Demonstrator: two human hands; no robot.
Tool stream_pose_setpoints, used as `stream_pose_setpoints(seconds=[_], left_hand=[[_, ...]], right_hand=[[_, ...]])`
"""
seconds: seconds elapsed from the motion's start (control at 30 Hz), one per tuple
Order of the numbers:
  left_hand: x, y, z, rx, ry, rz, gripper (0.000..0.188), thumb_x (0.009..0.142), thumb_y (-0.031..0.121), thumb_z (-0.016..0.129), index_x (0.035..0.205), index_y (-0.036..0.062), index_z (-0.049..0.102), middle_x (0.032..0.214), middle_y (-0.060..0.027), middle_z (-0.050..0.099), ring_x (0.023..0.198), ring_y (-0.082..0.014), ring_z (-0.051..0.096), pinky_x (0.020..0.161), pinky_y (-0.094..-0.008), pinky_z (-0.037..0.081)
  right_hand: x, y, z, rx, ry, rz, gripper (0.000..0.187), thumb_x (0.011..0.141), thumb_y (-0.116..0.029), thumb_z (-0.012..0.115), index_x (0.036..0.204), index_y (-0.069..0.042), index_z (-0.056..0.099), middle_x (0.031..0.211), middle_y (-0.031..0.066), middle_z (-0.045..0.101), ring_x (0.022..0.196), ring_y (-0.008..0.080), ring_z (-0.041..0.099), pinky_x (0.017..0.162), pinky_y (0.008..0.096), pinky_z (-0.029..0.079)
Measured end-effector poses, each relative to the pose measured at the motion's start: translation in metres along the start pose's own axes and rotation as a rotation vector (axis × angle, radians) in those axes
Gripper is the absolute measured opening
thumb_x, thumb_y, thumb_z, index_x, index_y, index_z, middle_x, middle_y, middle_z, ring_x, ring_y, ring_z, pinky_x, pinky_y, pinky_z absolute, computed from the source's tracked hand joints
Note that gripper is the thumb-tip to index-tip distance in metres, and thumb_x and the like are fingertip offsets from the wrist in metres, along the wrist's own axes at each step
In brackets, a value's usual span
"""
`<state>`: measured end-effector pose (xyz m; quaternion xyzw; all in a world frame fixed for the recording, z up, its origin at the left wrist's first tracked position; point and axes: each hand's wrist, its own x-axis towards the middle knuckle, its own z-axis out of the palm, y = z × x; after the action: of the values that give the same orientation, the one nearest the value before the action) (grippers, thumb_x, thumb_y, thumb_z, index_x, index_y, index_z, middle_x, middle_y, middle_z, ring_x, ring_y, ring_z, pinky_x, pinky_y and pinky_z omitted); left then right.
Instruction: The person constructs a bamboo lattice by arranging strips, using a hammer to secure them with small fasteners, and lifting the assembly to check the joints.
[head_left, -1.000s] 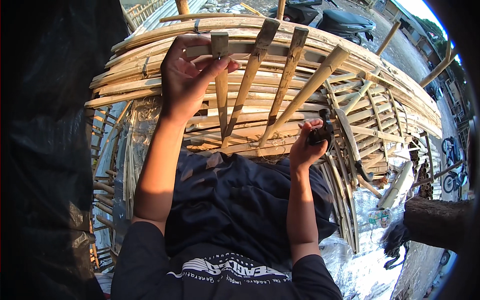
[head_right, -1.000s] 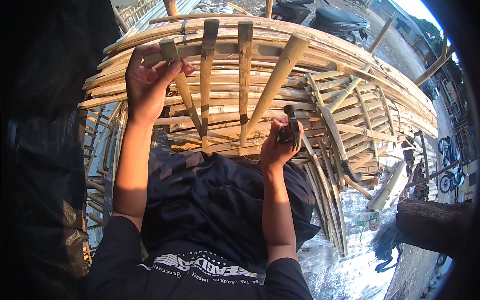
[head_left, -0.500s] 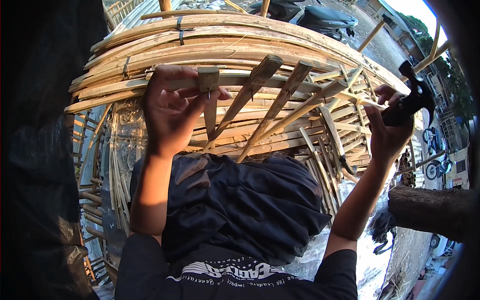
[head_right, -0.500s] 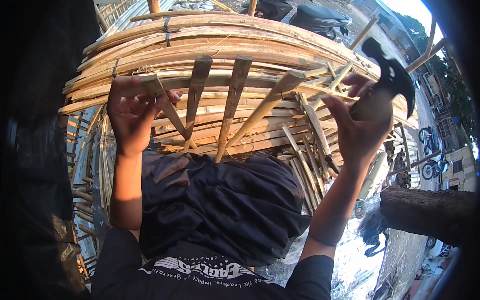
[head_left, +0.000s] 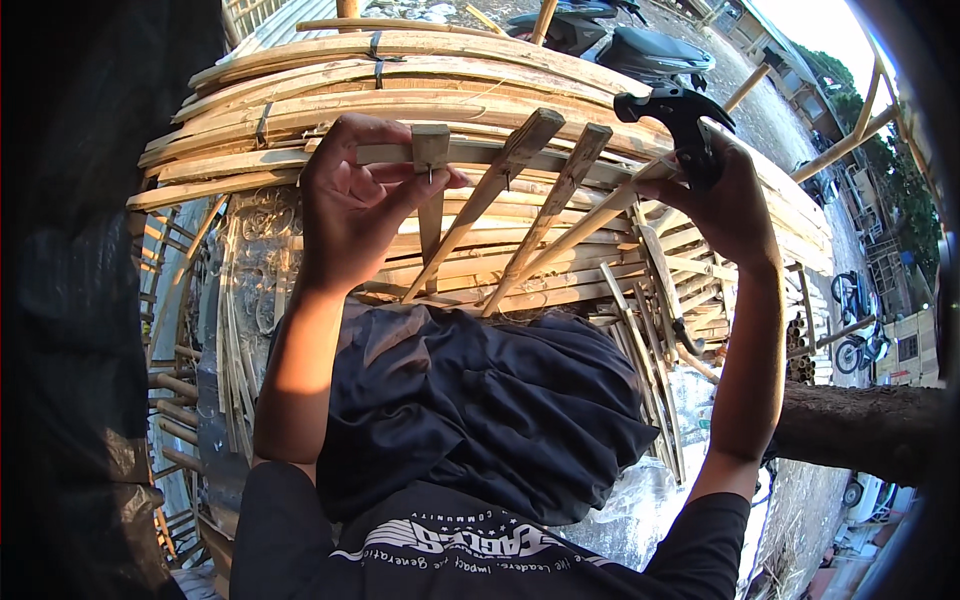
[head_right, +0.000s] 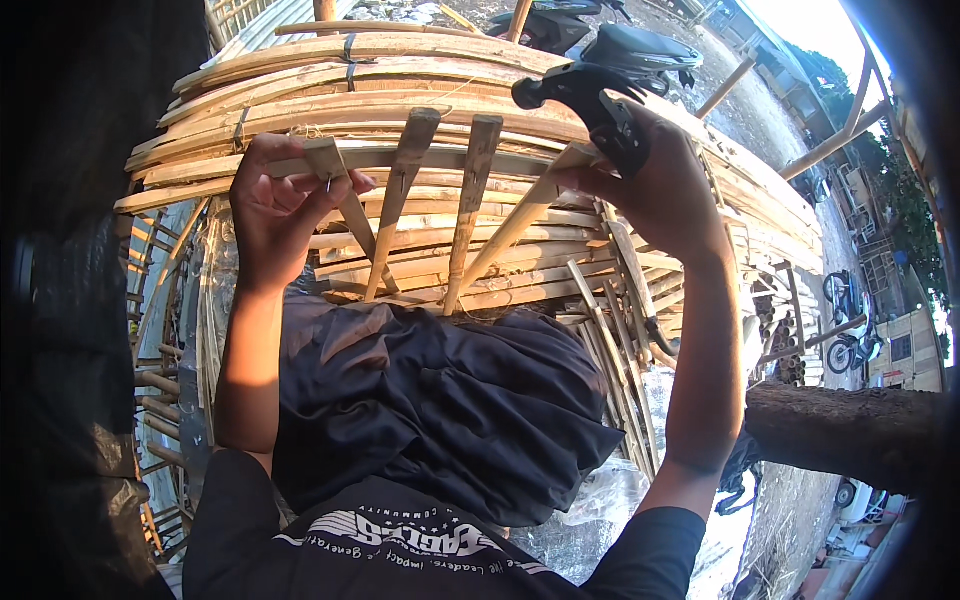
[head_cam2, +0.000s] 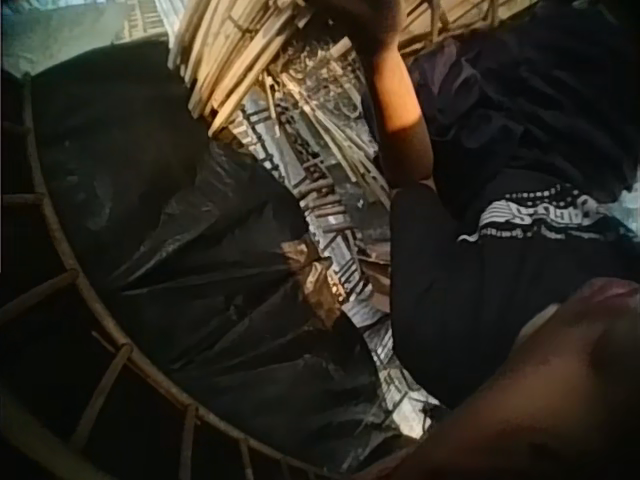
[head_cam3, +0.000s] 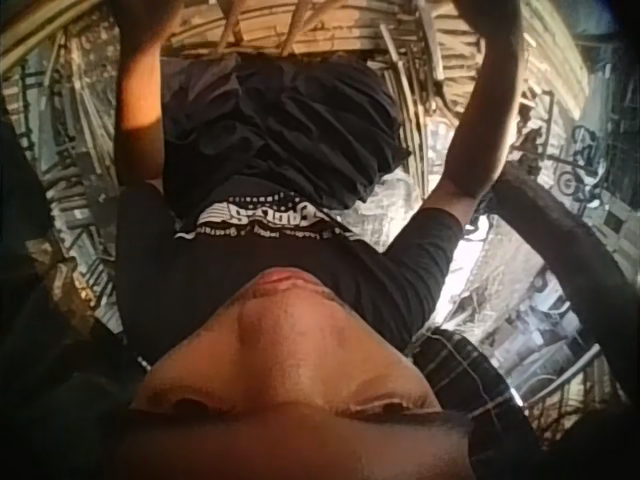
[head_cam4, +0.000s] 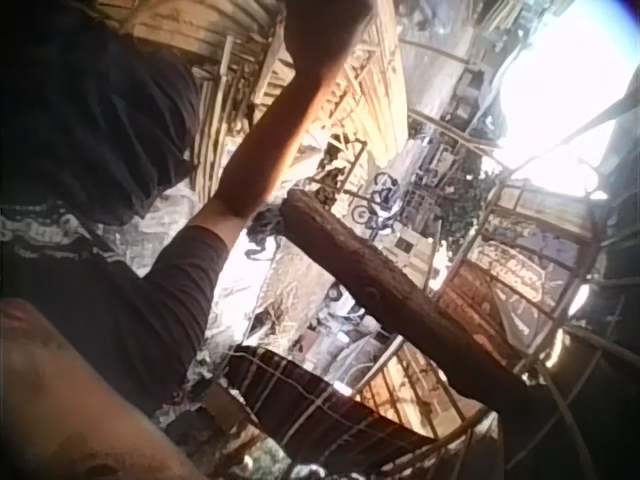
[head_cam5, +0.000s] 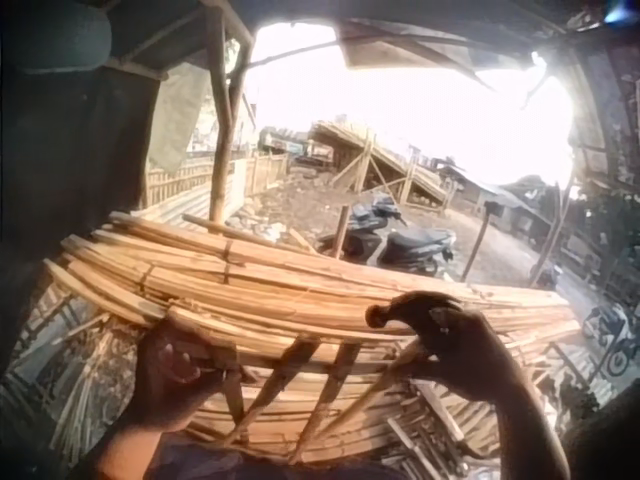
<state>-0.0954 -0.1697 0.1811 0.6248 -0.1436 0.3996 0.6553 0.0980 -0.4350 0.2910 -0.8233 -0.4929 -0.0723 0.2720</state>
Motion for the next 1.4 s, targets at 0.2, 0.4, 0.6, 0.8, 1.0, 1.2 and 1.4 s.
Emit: stream_pose_setpoints(seconds=[0.2,0.4,0.6,0.8,1.0,1.2,1.4], left_hand=[[0.021,0.003,-0.011,0.006,0.022,-0.016,0.034,0.088,-0.011,0.069,0.115,-0.0036,0.050,0.101,-0.0208,0.072,0.098,-0.0314,0.073,0.089,-0.0415,0.063],[0.053,0.017,-0.018,-0.027,-0.016,-0.014,0.037,0.088,-0.007,0.071,0.120,-0.0056,0.054,0.108,-0.0196,0.071,0.098,-0.0315,0.073,0.090,-0.0413,0.064],[0.068,0.021,-0.024,0.078,0.020,-0.027,0.039,0.090,-0.002,0.071,0.124,-0.0026,0.054,0.110,-0.0198,0.071,0.098,-0.0307,0.073,0.090,-0.0417,0.063],[0.072,0.021,-0.027,0.077,-0.022,-0.008,0.041,0.091,0.001,0.072,0.127,0.0003,0.053,0.114,-0.0211,0.070,0.097,-0.0305,0.074,0.094,-0.0424,0.060],[0.078,0.020,-0.033,0.098,-0.099,-0.036,0.033,0.094,0.007,0.070,0.124,0.0015,0.057,0.112,-0.0179,0.072,0.100,-0.0306,0.073,0.095,-0.0441,0.060],[0.089,0.025,-0.034,0.195,-0.080,-0.049,0.033,0.093,0.006,0.071,0.121,0.0007,0.056,0.114,-0.0189,0.072,0.097,-0.0285,0.074,0.094,-0.0424,0.060],[0.092,0.031,-0.039,0.213,-0.106,-0.080,0.034,0.092,0.005,0.071,0.123,0.0022,0.057,0.114,-0.0185,0.072,0.097,-0.0288,0.074,0.094,-0.0427,0.060]], right_hand=[[0.012,-0.025,-0.008,-0.060,0.135,0.030,0.049,0.077,-0.027,0.090,0.109,0.000,0.065,0.084,0.0026,0.067,0.079,0.0087,0.064,0.074,0.0279,0.053],[0.027,-0.029,-0.023,-0.020,0.209,-0.006,0.043,0.079,-0.026,0.089,0.106,-0.001,0.067,0.082,0.0012,0.067,0.077,0.0071,0.062,0.072,0.0263,0.052],[0.038,-0.029,-0.028,-0.180,0.340,-0.011,0.048,0.079,-0.040,0.087,0.097,0.000,0.068,0.086,0.0063,0.072,0.080,0.0122,0.067,0.078,0.0308,0.053],[0.042,-0.034,-0.033,-0.177,0.338,0.009,0.049,0.078,-0.042,0.087,0.095,0.000,0.068,0.086,0.0067,0.073,0.078,0.0126,0.068,0.078,0.0307,0.053],[0.038,-0.032,-0.031,-0.247,0.393,0.074,0.050,0.078,-0.043,0.087,0.099,-0.001,0.071,0.088,0.0055,0.075,0.077,0.0126,0.069,0.078,0.0293,0.054],[0.025,-0.022,-0.017,-0.114,0.488,-0.001,0.045,0.077,-0.044,0.087,0.093,-0.003,0.073,0.082,0.0043,0.074,0.073,0.0120,0.069,0.075,0.0300,0.054],[0.024,-0.023,-0.007,-0.127,0.512,0.025,0.042,0.078,-0.043,0.087,0.088,-0.005,0.072,0.077,0.0034,0.073,0.070,0.0115,0.067,0.072,0.0306,0.053]])
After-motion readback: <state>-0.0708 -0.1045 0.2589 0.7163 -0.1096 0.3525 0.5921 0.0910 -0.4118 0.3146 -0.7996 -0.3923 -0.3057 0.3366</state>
